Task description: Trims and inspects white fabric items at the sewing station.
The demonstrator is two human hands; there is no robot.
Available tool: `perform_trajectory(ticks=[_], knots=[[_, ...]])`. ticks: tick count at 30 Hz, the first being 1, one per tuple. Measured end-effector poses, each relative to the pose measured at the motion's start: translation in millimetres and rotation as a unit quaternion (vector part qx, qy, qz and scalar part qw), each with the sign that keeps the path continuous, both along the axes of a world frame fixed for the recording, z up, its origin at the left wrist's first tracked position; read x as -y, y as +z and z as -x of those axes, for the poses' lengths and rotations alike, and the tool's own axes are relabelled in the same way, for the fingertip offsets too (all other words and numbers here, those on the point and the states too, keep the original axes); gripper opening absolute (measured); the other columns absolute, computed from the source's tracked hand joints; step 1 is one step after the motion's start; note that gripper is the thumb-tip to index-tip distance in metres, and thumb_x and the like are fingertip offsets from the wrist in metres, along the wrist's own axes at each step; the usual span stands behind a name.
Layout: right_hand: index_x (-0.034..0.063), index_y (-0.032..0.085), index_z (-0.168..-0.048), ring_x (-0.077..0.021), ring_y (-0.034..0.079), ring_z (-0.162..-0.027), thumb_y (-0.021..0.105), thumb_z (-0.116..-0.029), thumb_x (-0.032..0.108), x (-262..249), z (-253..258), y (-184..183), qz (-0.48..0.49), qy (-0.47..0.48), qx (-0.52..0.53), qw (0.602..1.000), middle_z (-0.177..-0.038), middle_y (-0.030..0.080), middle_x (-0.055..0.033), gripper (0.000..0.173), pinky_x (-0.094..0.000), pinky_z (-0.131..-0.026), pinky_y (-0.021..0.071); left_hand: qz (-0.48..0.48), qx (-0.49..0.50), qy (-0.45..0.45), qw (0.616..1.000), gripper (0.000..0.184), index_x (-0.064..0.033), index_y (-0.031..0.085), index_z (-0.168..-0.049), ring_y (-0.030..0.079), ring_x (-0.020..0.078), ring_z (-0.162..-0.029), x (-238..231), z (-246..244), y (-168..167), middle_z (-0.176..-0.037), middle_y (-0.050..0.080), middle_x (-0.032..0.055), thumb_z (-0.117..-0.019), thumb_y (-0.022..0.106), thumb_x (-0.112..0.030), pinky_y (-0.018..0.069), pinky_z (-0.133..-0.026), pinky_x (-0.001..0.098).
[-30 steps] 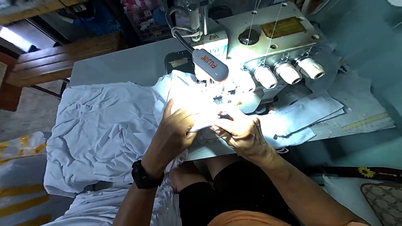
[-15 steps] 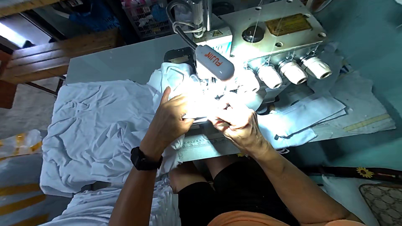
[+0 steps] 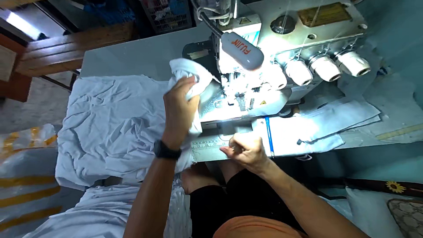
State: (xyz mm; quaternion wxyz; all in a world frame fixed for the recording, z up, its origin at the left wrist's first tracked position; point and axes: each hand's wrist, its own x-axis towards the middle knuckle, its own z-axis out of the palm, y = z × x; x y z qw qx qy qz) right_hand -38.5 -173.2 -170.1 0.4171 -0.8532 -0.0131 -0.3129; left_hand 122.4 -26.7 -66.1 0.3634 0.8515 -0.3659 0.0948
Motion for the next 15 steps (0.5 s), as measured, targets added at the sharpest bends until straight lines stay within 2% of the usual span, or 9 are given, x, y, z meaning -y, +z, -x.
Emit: perform_trajectory(ticks=[2,3,5,7,9,11,13,15], knots=[[0.0083,0.066,-0.086,-0.0087,0.05,-0.05,0.051,-0.0989,0.062,10.9,-1.8,35.2,0.011,-0.01,-0.032,0.999,-0.059,0.054,0.0005,0.057,-0.0288,-0.046,0.0415,0.021,0.038,0.009,0.999,0.027,0.0074,0.069,-0.117,0.06,0.0292,-0.131,-14.1,33.1,-13.8,-0.135,0.065,0.0197,-0.0918,0.06,0.003,0.0478,-0.112,0.0414],[0.0071,0.066,-0.094,-0.0099,0.049,-0.05,0.045,-0.1018,0.062,14.3,-3.6,49.7,0.032,-0.024,-0.041,0.998,-0.062,0.053,-0.0004,0.059,-0.0294,-0.046,0.0408,0.044,0.047,0.015,0.998,0.027,0.009,0.069,-0.115,0.06,0.0314,-0.131,-17.8,45.2,-21.7,-0.134,0.065,0.022,-0.0899,0.061,0.004,0.048,-0.112,0.0421],[0.0028,0.068,-0.108,-0.0109,0.052,-0.057,0.054,-0.1026,0.039,15.2,-9.4,73.9,0.062,-0.052,-0.045,0.996,-0.073,0.061,-0.004,0.039,-0.0272,-0.052,0.0424,0.059,0.065,0.031,0.996,0.029,0.0078,0.07,-0.116,0.059,0.034,-0.132,-23.3,60.9,-33.6,-0.132,0.066,0.0233,-0.0882,0.063,0.001,0.0472,-0.112,0.0436],[0.0,0.071,-0.118,-0.0172,0.06,-0.068,0.061,-0.0986,0.022,12.9,-15.2,86.8,0.109,-0.076,-0.036,0.99,-0.087,0.068,-0.0109,0.031,-0.0303,-0.06,0.0484,0.028,0.108,0.051,0.992,0.029,-0.0007,0.073,-0.118,0.058,0.0325,-0.132,-27.6,66.1,-41.4,-0.134,0.066,0.0182,-0.0918,0.068,-0.012,0.044,-0.112,0.0493],[0.0007,0.075,-0.115,-0.0266,0.066,-0.072,0.064,-0.096,0.019,9.3,-19.4,92.0,0.17,-0.125,-0.035,0.977,-0.091,0.071,-0.0163,0.028,-0.0387,-0.061,0.0513,0.018,0.153,0.071,0.986,0.024,-0.0098,0.076,-0.114,0.057,0.0314,-0.132,-28.8,65.2,-46.5,-0.132,0.068,0.0135,-0.0932,0.07,-0.02,0.036,-0.113,0.0569],[0.0,0.075,-0.115,-0.0338,0.069,-0.074,0.063,-0.0965,0.017,3.4,-20.8,96.9,0.206,-0.16,-0.074,0.963,-0.096,0.071,-0.0204,0.028,-0.0454,-0.059,0.0527,0.035,0.186,0.076,0.979,0.017,-0.0126,0.078,-0.107,0.057,0.0309,-0.131,-28.0,65.2,-47.3,-0.128,0.069,0.0124,-0.0921,0.072,-0.019,0.0326,-0.115,0.0577],[-0.0011,0.075,-0.113,-0.0355,0.069,-0.072,0.064,-0.0951,0.015,-3.4,-25.1,97.5,0.209,-0.169,-0.075,0.96,-0.092,0.071,-0.0208,0.026,-0.0465,-0.058,0.0523,0.044,0.215,0.069,0.973,0.011,-0.0125,0.078,-0.099,0.057,0.0302,-0.13,-27.0,67.7,-44.6,-0.125,0.069,0.0121,-0.092,0.072,-0.018,0.0325,-0.116,0.0549],[-0.0025,0.075,-0.11,-0.0328,0.068,-0.072,0.065,-0.0946,0.015,-8.7,-32.1,93.0,0.187,-0.156,-0.035,0.969,-0.087,0.071,-0.0189,0.025,-0.0432,-0.059,0.0521,0.043,0.231,0.037,0.971,0.008,-0.0098,0.076,-0.096,0.055,0.0321,-0.131,-28.0,70.5,-38.3,-0.124,0.068,0.0138,-0.0918,0.071,-0.014,0.0344,-0.116,0.0509]])
